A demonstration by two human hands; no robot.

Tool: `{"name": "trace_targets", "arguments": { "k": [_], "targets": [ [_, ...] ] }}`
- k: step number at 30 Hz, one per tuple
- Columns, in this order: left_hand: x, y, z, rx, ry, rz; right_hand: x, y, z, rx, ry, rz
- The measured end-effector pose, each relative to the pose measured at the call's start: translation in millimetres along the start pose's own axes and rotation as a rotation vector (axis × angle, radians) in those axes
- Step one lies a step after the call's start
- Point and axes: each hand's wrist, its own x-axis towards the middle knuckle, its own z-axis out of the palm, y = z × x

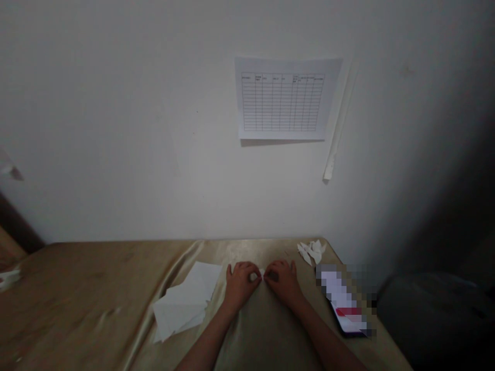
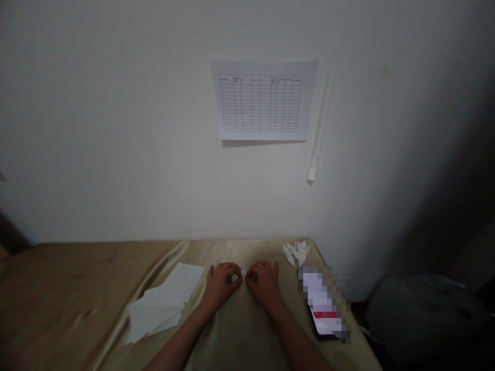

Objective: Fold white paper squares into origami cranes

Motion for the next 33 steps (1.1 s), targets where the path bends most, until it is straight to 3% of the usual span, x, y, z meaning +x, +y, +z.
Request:
{"name": "trace_targets", "arguments": {
  "k": [6,18,33],
  "targets": [
    [0.3,1.2,2.0,-0.03,0.033,-0.013,-0.7,-3.0,-1.9,0.009,-0.008,0.012],
    [1.6,5.1,-1.4,0.027,-0.023,-0.023,-1.2,-3.6,-1.5,-0.043,-0.034,0.027],
    [2.1,-5.1,-7.5,0.012,-0.046,-0.044,-2.6,2.4,-14.7,0.044,-0.167,0.003]
  ]
}}
